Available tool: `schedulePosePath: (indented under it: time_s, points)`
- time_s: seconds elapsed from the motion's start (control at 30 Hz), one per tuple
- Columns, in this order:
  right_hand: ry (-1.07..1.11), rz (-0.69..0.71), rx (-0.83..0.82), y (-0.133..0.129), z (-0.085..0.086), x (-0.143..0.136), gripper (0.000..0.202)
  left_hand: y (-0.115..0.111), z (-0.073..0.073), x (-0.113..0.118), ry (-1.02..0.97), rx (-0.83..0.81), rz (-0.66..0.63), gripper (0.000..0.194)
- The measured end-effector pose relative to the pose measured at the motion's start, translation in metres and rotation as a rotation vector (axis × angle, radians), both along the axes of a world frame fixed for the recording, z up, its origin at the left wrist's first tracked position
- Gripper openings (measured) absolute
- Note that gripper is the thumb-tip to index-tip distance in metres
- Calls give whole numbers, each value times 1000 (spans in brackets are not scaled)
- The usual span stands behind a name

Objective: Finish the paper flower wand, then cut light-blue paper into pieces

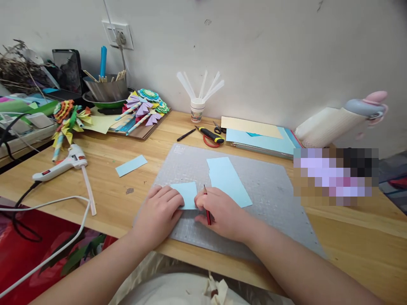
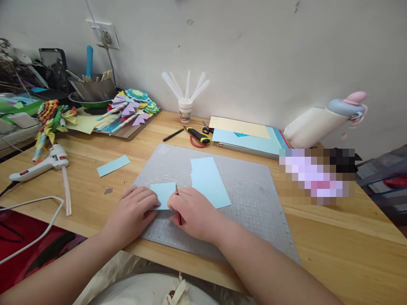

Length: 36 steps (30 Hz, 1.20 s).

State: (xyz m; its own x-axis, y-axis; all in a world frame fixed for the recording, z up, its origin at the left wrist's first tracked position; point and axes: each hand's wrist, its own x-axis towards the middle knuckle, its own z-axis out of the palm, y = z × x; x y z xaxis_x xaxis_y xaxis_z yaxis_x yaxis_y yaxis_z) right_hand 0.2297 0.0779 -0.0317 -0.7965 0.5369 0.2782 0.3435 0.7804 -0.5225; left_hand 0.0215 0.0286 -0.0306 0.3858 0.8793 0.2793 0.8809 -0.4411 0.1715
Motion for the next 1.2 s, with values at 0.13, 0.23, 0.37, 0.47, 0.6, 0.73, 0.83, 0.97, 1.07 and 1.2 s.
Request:
schedulePosePath:
  time_s: [0.13,0.23,0.37,0.47,0.6,0.73,0.83,0.97,1.07,1.2]
  points:
    - [27,-53,-166,2,-5,-2,21,2,6,1,-90,-150,-7,9]
    - [53,-98,-338,4,-4,0,16,5,10,1,-136,-253,-10,17]
    - [93,-131,-466,5,-2,2,17,13,15,4,-192,-387,55,21]
    - [111,-144,-478,5,-2,1,19,20,20,10,-195,-446,71,23]
    - [123,-157,-465,6,-3,0,20,26,22,17,-173,-462,77,20]
    - [183,-161,-485,9,1,6,21,30,19,19,-192,-482,99,17]
    - [176,-114,-427,12,3,11,22,32,17,19,-206,-491,97,18]
    - [131,-28,-218,16,4,14,21,32,16,18,-197,-485,108,18]
    - [116,-4,-119,17,4,14,20,32,17,19,-189,-486,108,17]
    - [122,-29,-100,18,5,16,20,32,19,20,-178,-488,109,17]
